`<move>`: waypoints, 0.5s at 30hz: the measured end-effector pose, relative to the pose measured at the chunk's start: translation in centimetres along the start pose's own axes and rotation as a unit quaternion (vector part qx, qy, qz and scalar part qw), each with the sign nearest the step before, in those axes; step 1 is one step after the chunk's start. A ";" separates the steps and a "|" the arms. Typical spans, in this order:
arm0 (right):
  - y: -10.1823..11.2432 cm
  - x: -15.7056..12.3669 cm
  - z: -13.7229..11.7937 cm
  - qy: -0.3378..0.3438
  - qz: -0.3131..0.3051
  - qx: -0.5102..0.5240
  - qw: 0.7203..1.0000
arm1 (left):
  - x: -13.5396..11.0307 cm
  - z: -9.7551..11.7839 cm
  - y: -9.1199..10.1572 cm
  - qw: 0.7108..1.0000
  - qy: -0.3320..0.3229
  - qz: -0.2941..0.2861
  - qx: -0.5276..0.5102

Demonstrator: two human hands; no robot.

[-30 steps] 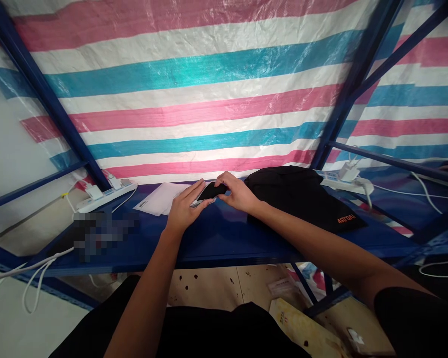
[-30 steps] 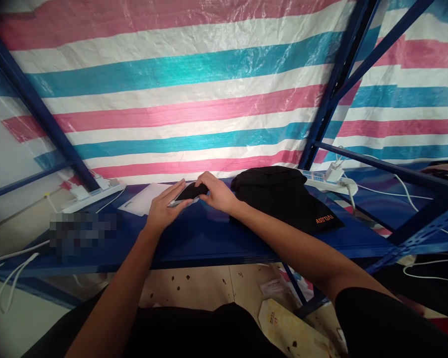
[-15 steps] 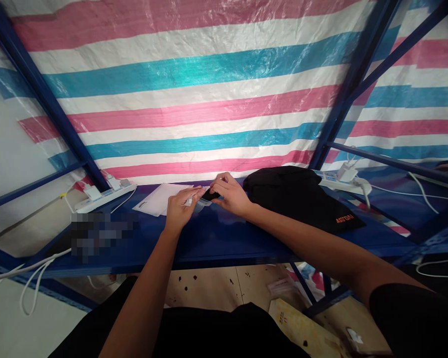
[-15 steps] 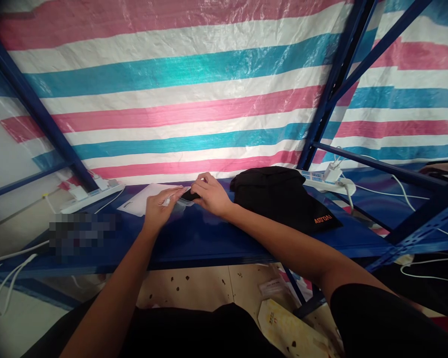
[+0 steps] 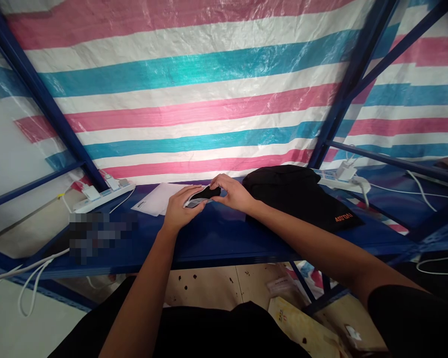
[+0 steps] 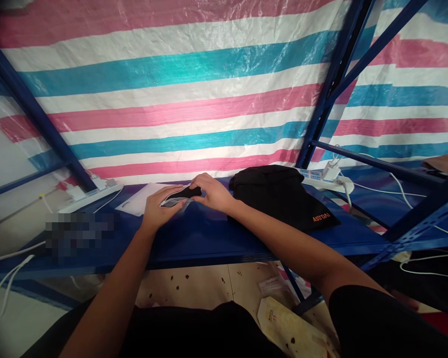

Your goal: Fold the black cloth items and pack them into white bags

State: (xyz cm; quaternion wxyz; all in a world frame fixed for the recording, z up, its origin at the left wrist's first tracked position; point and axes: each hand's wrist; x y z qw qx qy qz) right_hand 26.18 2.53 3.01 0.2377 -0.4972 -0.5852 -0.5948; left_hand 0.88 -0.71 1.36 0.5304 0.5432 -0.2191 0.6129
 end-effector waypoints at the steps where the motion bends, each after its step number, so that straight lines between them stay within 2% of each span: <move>1: 0.2 0.1 -0.1 0.010 -0.003 0.003 1.000 | 0.0 0.0 0.1 1.000 0.002 0.010 -0.002; 6: 1.4 0.4 -0.3 0.045 -0.039 0.030 0.998 | 0.0 0.0 0.3 0.998 0.042 0.041 -0.021; 10: 1.6 0.0 0.2 0.047 -0.057 0.017 0.997 | 0.0 0.0 0.2 0.998 0.050 0.009 -0.045; 15: 0.8 -0.6 0.3 0.059 -0.057 -0.072 0.994 | 0.0 0.1 -0.2 0.997 0.041 -0.032 -0.060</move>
Point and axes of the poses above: each hand's wrist, its own x-axis towards the middle knuckle, its own y-axis out of the back of the hand, z = x × y, and after that the axes turned 9 degrees about z, right-handed
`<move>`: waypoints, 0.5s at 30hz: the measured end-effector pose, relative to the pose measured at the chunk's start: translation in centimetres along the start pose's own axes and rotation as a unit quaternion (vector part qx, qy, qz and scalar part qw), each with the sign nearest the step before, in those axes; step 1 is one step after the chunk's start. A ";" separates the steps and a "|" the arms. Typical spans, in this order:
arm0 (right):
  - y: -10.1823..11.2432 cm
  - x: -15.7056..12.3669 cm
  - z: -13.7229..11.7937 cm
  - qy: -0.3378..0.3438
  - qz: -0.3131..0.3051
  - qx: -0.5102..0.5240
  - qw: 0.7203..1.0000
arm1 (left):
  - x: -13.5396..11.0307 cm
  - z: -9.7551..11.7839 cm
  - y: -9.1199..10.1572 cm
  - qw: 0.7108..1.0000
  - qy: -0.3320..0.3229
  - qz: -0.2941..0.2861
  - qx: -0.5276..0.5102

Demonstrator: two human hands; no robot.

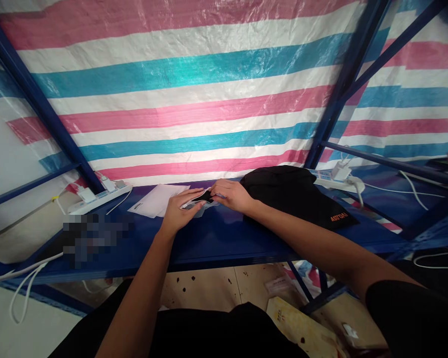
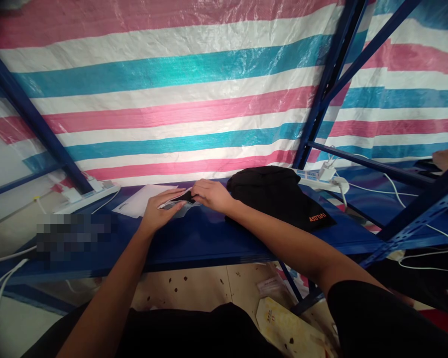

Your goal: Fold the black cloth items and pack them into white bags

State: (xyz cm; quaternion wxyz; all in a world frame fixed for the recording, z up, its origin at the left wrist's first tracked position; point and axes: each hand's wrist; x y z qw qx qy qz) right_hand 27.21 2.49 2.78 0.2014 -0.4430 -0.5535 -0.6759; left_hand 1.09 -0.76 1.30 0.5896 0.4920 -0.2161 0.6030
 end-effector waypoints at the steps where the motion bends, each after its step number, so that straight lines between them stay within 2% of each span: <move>1: -0.1 0.1 -0.1 0.000 -0.001 -0.015 1.000 | 0.0 0.0 0.0 1.000 0.001 -0.001 0.001; 7: 0.5 1.4 -1.1 0.027 0.014 0.002 1.000 | -0.1 0.4 0.7 0.995 0.052 0.084 0.010; 11: 0.7 1.5 -2.0 0.015 0.002 0.008 1.000 | -0.1 0.8 1.0 0.986 0.089 0.136 0.034; 15: -0.1 0.9 -2.1 -0.014 -0.033 -0.015 0.999 | -0.1 1.0 0.9 0.981 0.139 0.134 0.007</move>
Point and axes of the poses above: each hand's wrist, its own x-axis towards the middle knuckle, its own y-axis out of the back of the hand, z = x × y, and after that the axes turned 9 degrees about z, right-handed
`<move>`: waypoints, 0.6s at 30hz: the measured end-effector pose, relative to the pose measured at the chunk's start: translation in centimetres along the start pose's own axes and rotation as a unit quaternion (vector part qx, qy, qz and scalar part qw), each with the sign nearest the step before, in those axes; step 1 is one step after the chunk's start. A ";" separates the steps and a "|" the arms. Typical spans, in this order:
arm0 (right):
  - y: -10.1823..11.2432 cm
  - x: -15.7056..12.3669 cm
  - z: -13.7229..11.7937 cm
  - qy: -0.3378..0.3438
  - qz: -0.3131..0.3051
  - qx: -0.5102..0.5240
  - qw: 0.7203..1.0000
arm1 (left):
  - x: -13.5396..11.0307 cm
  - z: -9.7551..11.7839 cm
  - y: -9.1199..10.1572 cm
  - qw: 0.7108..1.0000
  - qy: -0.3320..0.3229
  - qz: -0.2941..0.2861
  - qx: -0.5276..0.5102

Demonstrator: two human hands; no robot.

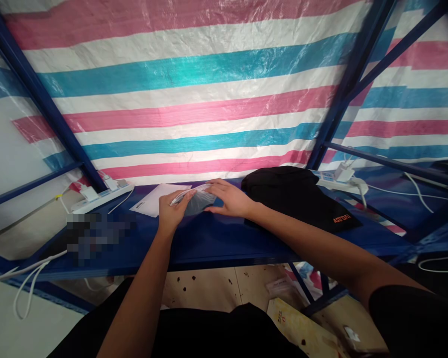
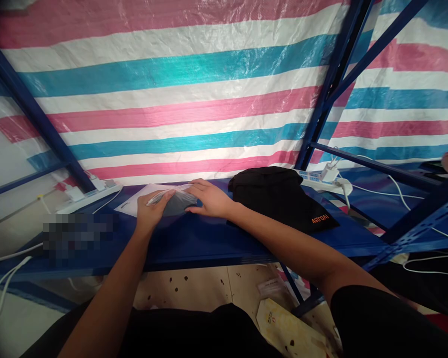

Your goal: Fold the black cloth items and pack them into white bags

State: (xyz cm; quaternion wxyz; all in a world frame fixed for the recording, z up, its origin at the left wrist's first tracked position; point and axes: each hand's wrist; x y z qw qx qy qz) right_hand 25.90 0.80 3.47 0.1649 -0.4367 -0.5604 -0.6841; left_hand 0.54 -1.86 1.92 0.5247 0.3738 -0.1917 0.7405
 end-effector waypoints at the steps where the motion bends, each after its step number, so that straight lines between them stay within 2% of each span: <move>1: -0.2 -0.1 0.1 -0.004 -0.008 -0.004 1.000 | 0.0 0.0 0.0 1.000 0.010 -0.011 -0.004; 5: -0.2 -0.2 1.0 -0.015 -0.014 -0.020 1.000 | 0.1 -0.3 -0.3 0.998 0.033 -0.048 -0.015; 12: 1.0 0.0 2.0 -0.012 -0.001 -0.034 0.999 | 0.4 -2.2 -0.5 0.994 0.043 -0.102 0.011; 18: 0.9 -0.4 1.9 -0.033 -0.049 -0.042 0.997 | 0.3 -2.5 -0.8 0.989 0.085 -0.121 0.011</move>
Point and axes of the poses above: each hand's wrist, its own x-axis towards the middle knuckle, its own y-axis out of the back of the hand, z = x × y, and after that the axes turned 9 degrees about z, right-handed
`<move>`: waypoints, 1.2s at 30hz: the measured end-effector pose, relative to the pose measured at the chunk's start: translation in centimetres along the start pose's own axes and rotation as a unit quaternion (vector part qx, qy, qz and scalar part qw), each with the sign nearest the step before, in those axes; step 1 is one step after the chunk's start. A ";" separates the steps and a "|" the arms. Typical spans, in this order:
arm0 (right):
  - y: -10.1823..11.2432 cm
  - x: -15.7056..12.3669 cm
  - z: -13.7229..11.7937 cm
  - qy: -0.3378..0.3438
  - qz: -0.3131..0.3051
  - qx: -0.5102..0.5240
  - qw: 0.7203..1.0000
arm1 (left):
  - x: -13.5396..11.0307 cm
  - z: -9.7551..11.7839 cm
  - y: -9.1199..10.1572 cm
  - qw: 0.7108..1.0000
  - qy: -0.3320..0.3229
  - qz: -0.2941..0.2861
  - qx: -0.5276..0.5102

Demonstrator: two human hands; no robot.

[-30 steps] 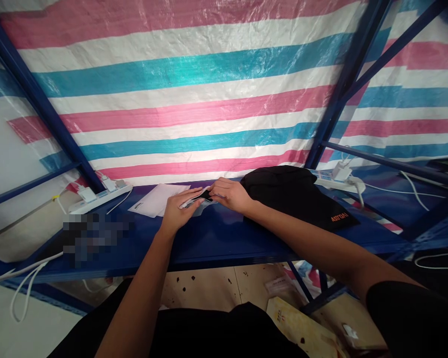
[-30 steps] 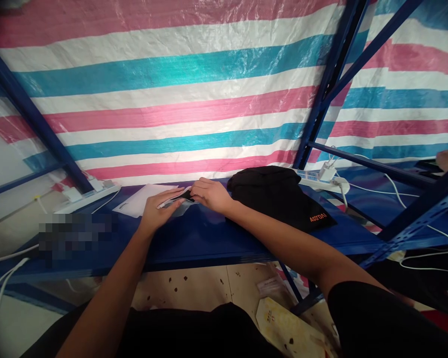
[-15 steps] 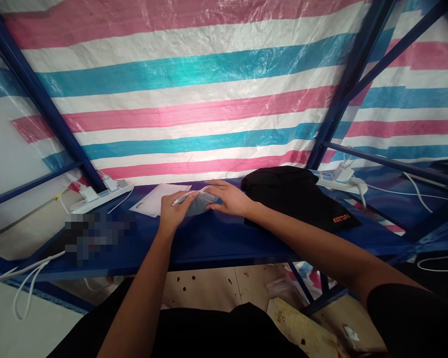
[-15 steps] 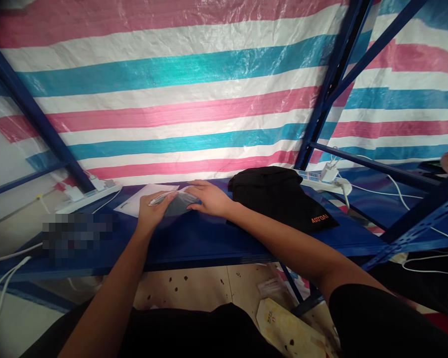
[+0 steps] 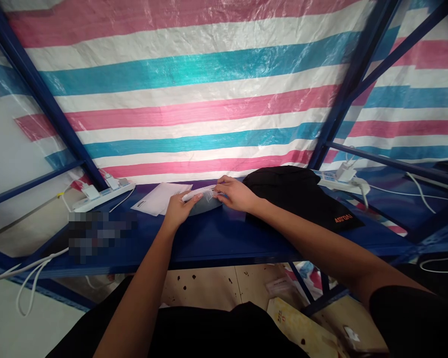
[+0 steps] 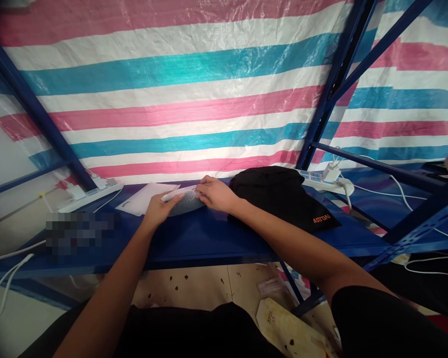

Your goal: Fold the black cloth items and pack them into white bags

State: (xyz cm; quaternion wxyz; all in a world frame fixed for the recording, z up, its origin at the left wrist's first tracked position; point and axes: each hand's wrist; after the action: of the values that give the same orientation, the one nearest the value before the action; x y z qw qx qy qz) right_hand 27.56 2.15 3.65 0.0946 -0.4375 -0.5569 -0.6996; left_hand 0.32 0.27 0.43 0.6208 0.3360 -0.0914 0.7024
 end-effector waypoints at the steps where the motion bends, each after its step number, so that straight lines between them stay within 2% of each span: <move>1: 0.0 -0.1 0.0 -0.006 -0.005 -0.003 1.000 | 0.0 0.1 -0.1 1.000 0.001 -0.003 -0.003; 6: 0.0 -0.2 0.0 -0.013 -0.017 -0.012 1.000 | -0.1 0.3 -0.4 0.999 0.023 -0.012 -0.026; 9: -0.3 -0.4 0.4 -0.038 -0.003 -0.055 0.998 | -0.2 0.2 -0.7 0.998 0.031 -0.035 -0.042; 12: -0.4 -0.6 0.9 -0.082 0.028 -0.101 0.991 | -0.2 0.0 -1.1 0.998 -0.023 -0.056 -0.031; 14: -0.2 -0.7 0.9 -0.093 0.057 -0.093 0.990 | -0.3 0.0 -1.2 0.995 -0.077 -0.061 -0.006; 17: 0.1 -0.4 0.2 -0.047 0.090 -0.016 0.995 | -0.3 -0.2 -1.2 0.986 -0.143 -0.076 0.027; 20: -0.1 0.3 -1.2 0.030 0.086 0.072 0.993 | -0.3 -0.5 -1.3 0.976 -0.194 -0.085 0.047; 23: -0.9 0.8 -2.3 0.066 0.075 0.118 0.988 | -0.3 -0.7 -1.4 0.971 -0.218 -0.084 0.061; 26: -1.3 0.9 -2.5 0.071 0.066 0.135 0.986 | -0.2 -0.5 -1.5 0.969 -0.221 -0.091 0.061; 30: -0.5 1.0 -1.1 0.064 0.061 0.118 0.989 | -0.3 0.2 -1.4 0.973 -0.207 -0.091 0.040; 33: 0.8 0.7 1.0 0.023 0.059 0.093 0.994 | -0.4 0.7 -1.2 0.981 -0.172 -0.086 0.010; 36: 2.1 -0.1 3.4 -0.036 0.059 0.069 0.995 | -0.4 0.8 -0.8 0.991 -0.125 -0.041 0.001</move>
State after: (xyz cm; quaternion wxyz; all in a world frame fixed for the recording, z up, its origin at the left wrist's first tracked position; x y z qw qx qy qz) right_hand 30.60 4.28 5.02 0.1457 -0.4867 -0.5803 -0.6365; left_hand 1.33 -0.31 0.59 0.6323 0.4255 -0.1543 0.6288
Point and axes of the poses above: each hand's wrist, its own x-axis towards the middle knuckle, its own y-axis out of the back of the hand, z = x × y, and after that the axes turned 9 degrees about z, right-handed
